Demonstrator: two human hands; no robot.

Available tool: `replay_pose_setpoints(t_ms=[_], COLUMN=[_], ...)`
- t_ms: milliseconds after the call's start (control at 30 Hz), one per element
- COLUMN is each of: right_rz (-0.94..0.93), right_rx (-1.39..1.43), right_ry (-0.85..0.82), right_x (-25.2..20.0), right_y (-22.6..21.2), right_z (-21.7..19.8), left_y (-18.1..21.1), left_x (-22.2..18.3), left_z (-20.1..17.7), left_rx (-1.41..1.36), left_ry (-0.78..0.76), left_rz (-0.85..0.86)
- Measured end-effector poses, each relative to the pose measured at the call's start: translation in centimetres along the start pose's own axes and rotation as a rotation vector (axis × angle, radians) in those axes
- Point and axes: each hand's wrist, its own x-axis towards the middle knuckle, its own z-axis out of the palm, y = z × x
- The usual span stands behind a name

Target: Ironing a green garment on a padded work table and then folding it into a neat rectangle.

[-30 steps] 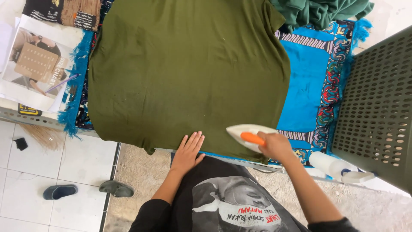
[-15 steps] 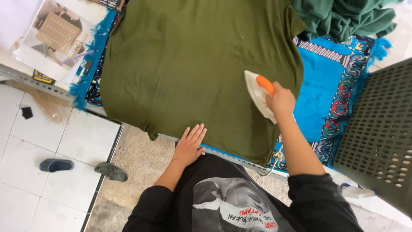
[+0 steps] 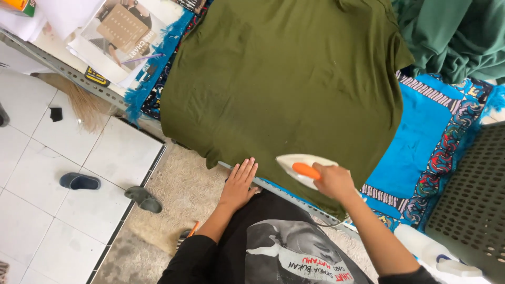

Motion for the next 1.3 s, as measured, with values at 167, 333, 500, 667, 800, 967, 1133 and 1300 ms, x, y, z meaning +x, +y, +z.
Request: replay_pose_setpoints(t_ms=[167, 333, 500, 667, 800, 967, 1133, 1300], right_rz=[-0.033, 0.125, 0.338, 0.371, 0.272, 0.213, 0.208, 0.227], right_rx=[-0.169, -0.114, -0.045, 0.071, 0.166, 0.047, -0.136, -0.275], right_ry=[0.19, 0.293, 0.373, 0.319, 0.206, 0.04, 0.049, 0.355], right_x=[1.5, 10.9, 18.4, 19.2, 15.1, 7.5, 5.8, 12.1], right_y=[-0.6, 1.1, 1.0, 0.2, -2.5, -8.2, -9.6, -6.1], right_z=[4.9, -0.8, -8.8, -10.4, -8.5, -1.5, 2.9, 0.3], left_y=[-3.2, -6.7, -9.7, -11.3, -12.9, -14.7, -16.3, -18.7], left_x=[-0.5, -0.3, -0.7, -1.2, -0.4, 2.3, 6.2, 6.9], left_z=[-1.7, -2.7, -3.4, -2.1, -1.8, -1.9, -7.5, -6.4], left_rx=[-0.008, -0.042, -0.211, -0.235, -0.244, -0.271, -0.239, -0.099], left_ry=[0.088, 0.081, 0.082, 0.117, 0.292, 0.392, 0.456, 0.321], left_rz=[-0.067, -0.025, 0.031, 0.097, 0.199, 0.199, 0.102, -0.019])
